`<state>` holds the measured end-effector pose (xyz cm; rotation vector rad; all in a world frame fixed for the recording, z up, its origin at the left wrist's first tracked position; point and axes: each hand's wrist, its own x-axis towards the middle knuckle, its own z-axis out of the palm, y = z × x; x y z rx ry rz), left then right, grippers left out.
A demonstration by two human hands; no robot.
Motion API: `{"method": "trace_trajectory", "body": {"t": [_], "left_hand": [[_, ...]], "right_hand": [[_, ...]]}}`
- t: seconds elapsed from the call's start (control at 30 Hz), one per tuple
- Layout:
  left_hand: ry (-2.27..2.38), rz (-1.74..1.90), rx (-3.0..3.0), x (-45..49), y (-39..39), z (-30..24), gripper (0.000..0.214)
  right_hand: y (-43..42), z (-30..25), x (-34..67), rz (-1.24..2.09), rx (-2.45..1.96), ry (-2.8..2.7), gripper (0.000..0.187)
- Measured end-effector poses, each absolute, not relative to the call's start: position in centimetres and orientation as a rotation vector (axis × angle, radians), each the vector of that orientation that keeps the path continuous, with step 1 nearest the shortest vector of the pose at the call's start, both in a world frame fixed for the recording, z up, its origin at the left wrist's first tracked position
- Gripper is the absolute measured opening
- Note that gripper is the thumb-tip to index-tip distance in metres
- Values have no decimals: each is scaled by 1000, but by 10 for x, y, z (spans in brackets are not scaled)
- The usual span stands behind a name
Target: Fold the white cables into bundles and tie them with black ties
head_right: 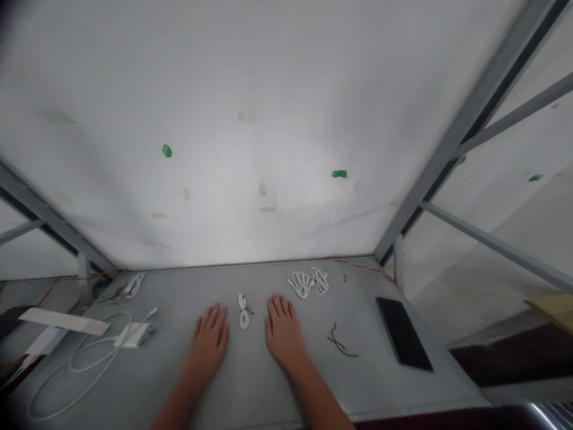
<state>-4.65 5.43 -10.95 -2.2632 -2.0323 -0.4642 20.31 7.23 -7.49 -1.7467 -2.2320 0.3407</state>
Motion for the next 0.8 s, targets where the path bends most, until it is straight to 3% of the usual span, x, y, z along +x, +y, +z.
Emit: {"method": "trace_trajectory", "body": {"t": [0.43,0.53,0.63,0.7,0.8], "left_hand": [[-2039,-336,-2206,-40,58,-108,55],[-1885,-407,-2314,-24,52,-104,62],[-1448,-448,-2684,-6,44,-100,71],[-1344,-462,-2806,-2,45,-99,63],[-1621,-500,-2688,-21,60,-96,49]], "right_hand": [[72,-82,203,339,-1691,-2213,57],[76,-88,210,275,-1785,-1920,54],[88,-87,227,212,-1985,-1425,56],[100,-81,240,222,-2032,-1282,56],[121,-65,255,310,-2102,-1282,50]]}}
